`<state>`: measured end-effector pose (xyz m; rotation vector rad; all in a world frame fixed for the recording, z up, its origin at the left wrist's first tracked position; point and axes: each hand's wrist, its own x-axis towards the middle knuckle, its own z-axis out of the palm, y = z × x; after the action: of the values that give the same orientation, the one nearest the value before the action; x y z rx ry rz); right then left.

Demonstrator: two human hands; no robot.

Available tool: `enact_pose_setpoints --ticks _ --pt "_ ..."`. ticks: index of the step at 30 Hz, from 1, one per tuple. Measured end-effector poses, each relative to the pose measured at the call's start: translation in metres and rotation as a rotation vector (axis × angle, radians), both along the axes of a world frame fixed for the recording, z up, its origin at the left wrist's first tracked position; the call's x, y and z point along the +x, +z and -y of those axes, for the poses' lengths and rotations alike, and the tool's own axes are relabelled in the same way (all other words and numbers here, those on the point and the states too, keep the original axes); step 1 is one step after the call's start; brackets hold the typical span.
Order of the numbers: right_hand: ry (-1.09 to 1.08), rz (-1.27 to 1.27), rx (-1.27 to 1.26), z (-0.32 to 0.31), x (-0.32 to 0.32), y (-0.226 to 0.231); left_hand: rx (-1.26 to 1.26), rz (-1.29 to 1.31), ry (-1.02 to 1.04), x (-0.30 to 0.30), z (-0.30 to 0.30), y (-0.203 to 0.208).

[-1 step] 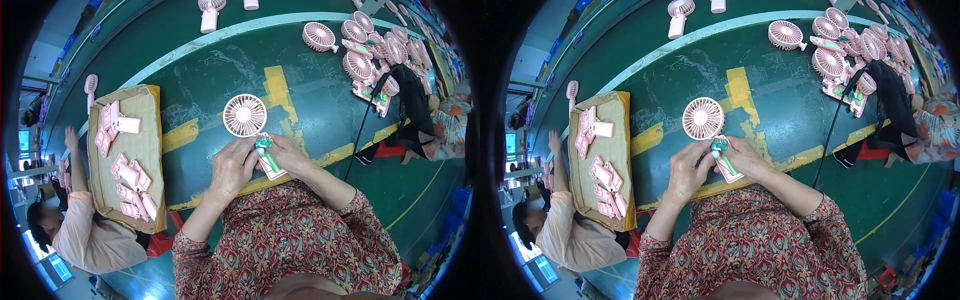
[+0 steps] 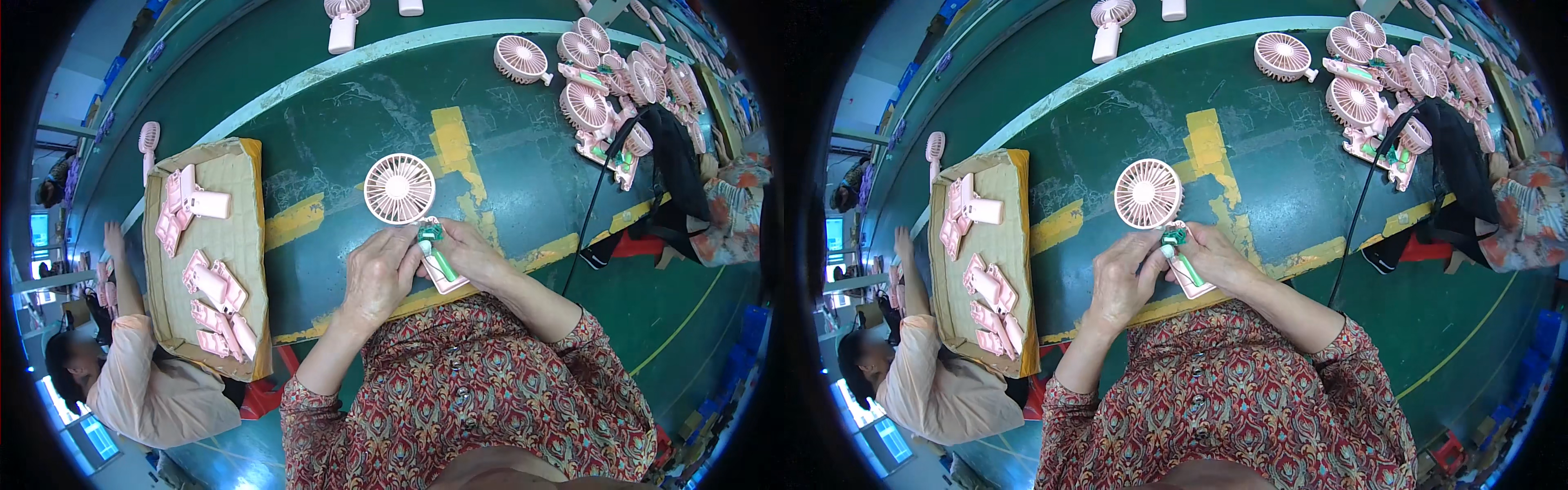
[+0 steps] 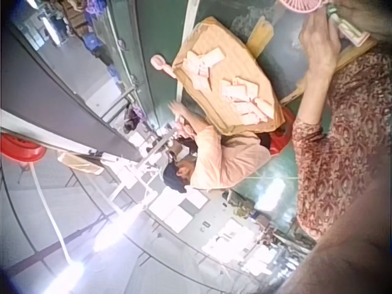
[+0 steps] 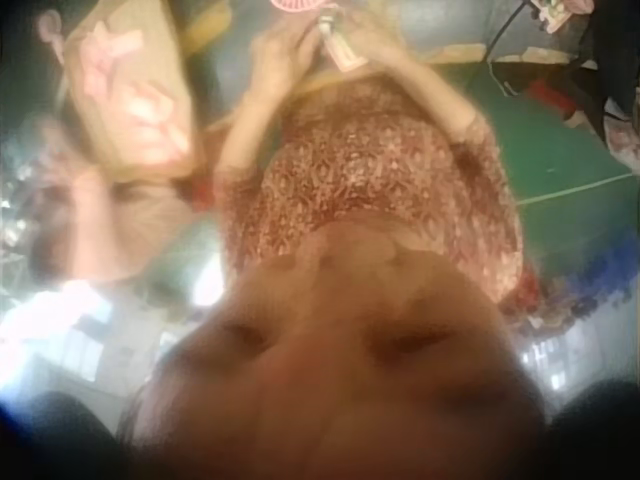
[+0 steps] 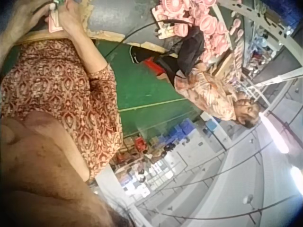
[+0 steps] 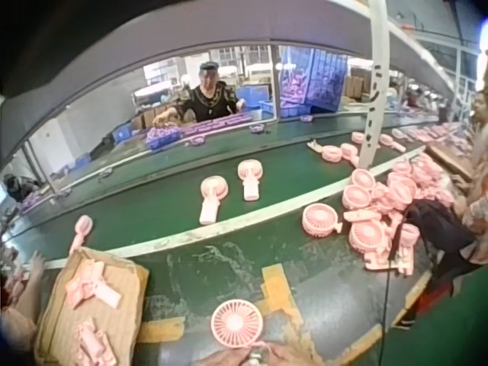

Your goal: Assembling mini portable fans on a production line by attaching the back cover.

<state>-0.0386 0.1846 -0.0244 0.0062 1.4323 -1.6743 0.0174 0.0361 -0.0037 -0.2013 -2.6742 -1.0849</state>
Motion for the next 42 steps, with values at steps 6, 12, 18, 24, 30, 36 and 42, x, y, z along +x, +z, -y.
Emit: enact_pose_setpoints --ticks 6,12,18,24,30,36,42 --pt "-0.01 0.069 -0.086 -0.004 0.0 -0.006 -0.075 -0.025 0.034 0.0 -0.001 0.007" --pt "-0.005 0.118 -0.161 -0.011 0.0 -0.005 -0.062 0.039 0.046 0.001 -0.002 0.004" --pt "-0.148 0.287 -0.345 -0.016 0.002 -0.011 -0.097 0.04 -0.021 0.0 0.002 0.003" --pt "-0.169 0.221 -0.241 -0.013 0.004 -0.009 -0.056 0.021 -0.003 -0.002 0.001 0.0" --pt "-0.134 0.252 -0.258 -0.013 0.003 -0.013 -0.075 0.057 0.012 0.005 0.0 0.003" --pt "-0.169 0.241 -0.241 -0.012 0.002 -0.011 -0.009 0.141 0.035 0.004 0.001 -0.001" --pt "-0.157 0.267 -0.259 -0.013 0.001 -0.011 -0.022 0.171 0.024 0.001 0.0 0.0"
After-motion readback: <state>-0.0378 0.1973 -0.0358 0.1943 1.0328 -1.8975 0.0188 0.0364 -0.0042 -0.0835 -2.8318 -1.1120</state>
